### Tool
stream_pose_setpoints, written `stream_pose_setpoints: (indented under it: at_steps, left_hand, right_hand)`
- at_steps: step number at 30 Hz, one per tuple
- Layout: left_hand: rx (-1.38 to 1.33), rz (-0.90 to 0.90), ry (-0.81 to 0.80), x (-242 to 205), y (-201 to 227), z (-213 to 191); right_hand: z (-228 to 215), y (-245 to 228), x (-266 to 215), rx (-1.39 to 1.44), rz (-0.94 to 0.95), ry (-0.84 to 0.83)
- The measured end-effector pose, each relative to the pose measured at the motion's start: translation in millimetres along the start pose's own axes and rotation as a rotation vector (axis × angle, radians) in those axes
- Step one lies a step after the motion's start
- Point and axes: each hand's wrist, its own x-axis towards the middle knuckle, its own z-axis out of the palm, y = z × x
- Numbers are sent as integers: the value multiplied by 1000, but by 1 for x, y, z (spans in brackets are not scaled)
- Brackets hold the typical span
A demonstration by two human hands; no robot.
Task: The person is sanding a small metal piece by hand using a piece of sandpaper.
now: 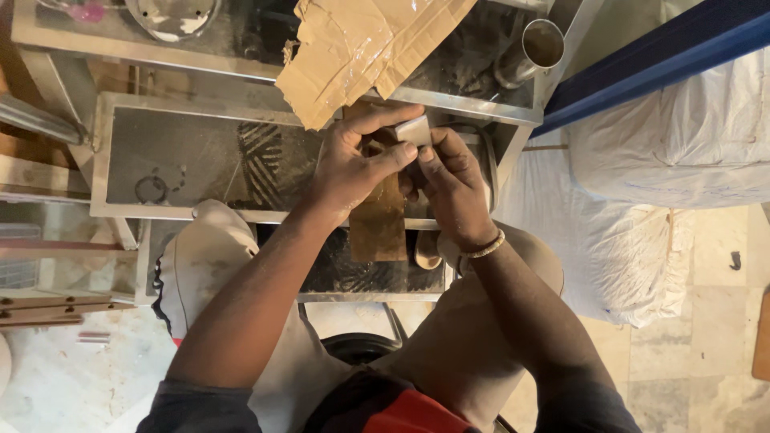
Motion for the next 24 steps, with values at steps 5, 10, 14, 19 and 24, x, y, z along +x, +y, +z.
stream_pose_setpoints:
  at_steps: [5, 10, 14, 19, 24]
  left_hand:
    - [-14, 1, 15, 1, 2, 0]
    - [32, 72, 15, 0, 4, -2]
    - [17, 43, 23, 1, 5, 0]
    - [26, 50, 51, 2, 2, 0]
    - [-17, -67, 113, 6, -4, 0]
  right_hand:
    - [4, 0, 4, -22, -1, 8]
    - [4, -1, 4, 0, -12, -17]
    - [4, -1, 5, 1, -14, -7]
    - [5, 1, 4, -89, -12, 0]
    - [7, 3, 2, -155, -26, -20]
